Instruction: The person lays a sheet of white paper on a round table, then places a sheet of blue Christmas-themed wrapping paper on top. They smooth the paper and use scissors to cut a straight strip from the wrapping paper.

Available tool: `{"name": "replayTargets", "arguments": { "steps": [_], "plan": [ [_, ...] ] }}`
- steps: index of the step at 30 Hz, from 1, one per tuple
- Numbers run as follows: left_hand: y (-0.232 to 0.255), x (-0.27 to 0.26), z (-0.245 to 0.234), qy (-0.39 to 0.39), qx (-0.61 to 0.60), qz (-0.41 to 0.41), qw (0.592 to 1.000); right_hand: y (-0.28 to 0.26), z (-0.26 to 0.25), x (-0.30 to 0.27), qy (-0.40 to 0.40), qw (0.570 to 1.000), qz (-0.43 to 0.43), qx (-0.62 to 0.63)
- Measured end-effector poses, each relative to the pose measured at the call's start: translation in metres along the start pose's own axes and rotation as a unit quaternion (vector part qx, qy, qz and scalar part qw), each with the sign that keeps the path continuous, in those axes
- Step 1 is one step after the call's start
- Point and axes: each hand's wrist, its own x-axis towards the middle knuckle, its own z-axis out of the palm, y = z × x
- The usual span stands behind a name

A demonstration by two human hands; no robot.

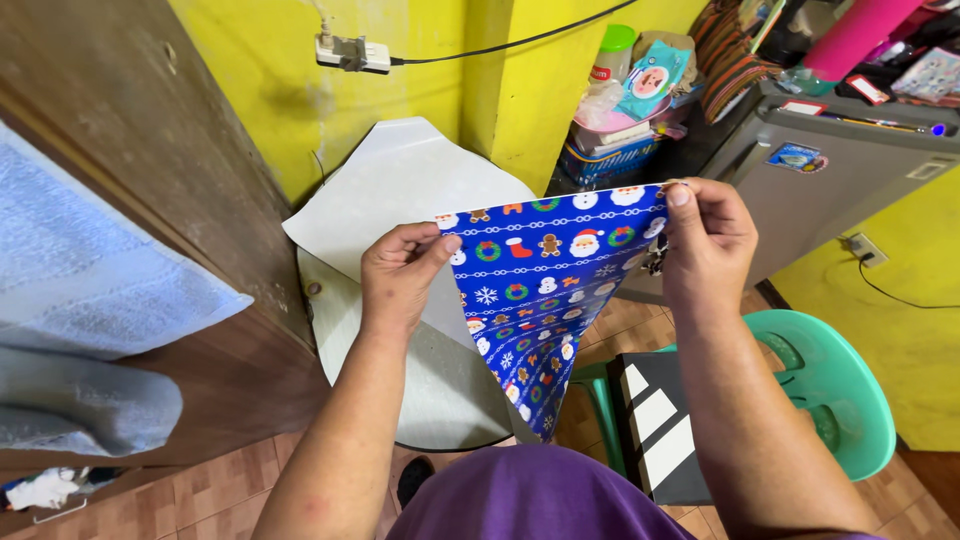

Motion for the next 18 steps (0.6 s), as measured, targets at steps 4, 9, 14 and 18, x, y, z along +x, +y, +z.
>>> {"name": "replayTargets", "arguments": {
  "steps": [4, 9, 14, 18],
  "plan": [
    [0.004, -0.003, 0.008, -0.013, 0.0, 0.003, 1.0, 0.004, -0.007, 0.001, 0.005, 0.999, 0.011, 0.031],
    [0.009, -0.005, 0.018, -0.029, 0.01, -0.001, 1.0, 0.007, -0.017, 0.001, 0.015, 0.999, 0.009, 0.033],
    [0.011, -0.003, 0.027, -0.04, 0.012, -0.002, 0.999, 0.011, -0.026, 0.003, 0.015, 0.999, 0.015, 0.048],
    [0.011, -0.003, 0.03, -0.045, 0.009, 0.0, 0.999, 0.015, -0.032, 0.003, 0.009, 0.998, 0.018, 0.055]
  ]
}}
